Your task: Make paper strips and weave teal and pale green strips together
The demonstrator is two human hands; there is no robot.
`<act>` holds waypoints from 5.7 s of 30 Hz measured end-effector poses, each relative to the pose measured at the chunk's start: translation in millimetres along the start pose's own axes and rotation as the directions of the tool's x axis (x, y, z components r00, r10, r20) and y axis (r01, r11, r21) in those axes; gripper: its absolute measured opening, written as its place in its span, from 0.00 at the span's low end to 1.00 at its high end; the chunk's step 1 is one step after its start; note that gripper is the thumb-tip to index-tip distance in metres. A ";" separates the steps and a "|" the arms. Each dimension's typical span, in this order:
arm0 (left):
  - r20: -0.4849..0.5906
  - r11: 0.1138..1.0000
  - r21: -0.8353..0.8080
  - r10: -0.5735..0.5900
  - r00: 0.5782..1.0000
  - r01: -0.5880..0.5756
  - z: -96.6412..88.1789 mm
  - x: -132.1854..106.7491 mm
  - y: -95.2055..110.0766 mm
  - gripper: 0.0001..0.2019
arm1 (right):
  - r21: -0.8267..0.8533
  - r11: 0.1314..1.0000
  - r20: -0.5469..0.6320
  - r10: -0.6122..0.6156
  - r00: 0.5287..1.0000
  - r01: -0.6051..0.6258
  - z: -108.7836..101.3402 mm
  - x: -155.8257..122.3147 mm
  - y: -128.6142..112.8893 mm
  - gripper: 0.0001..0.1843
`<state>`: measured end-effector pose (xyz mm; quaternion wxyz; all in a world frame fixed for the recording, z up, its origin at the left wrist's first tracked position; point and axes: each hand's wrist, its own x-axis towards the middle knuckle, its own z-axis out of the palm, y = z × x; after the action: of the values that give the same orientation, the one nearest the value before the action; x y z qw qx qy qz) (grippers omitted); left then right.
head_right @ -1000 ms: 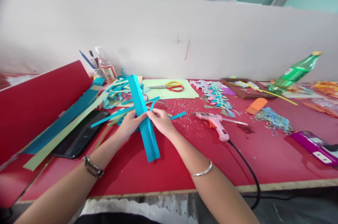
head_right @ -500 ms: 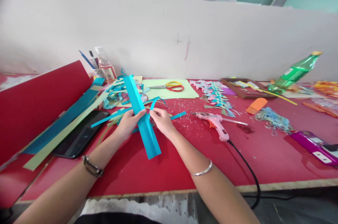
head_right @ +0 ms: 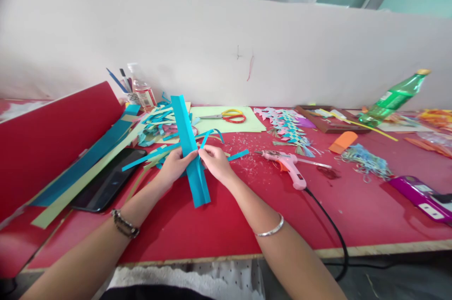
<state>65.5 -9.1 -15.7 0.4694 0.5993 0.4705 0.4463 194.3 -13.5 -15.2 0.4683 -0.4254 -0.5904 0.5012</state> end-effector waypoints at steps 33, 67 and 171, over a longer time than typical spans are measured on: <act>-0.092 0.999 0.030 -0.013 0.996 0.016 -1.0 0.6 0.2 0.15 | -0.101 0.994 -0.020 -0.054 0.998 0.051 -3.7 1.3 3.4 0.15; -0.025 0.980 0.177 0.092 0.995 -0.087 -0.9 1.5 -4.9 0.16 | -0.202 0.977 -0.062 -0.076 0.995 0.062 -2.7 0.5 5.3 0.17; 0.030 0.945 0.272 0.181 0.983 -0.182 -0.3 -0.6 -0.8 0.16 | -0.100 0.994 -0.055 -0.039 0.998 0.034 -3.6 1.4 4.5 0.16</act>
<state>65.0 -9.6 -16.6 0.3401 0.7000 0.4695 0.4171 197.7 -10.8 -19.3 0.4722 -0.4513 -0.6087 0.4504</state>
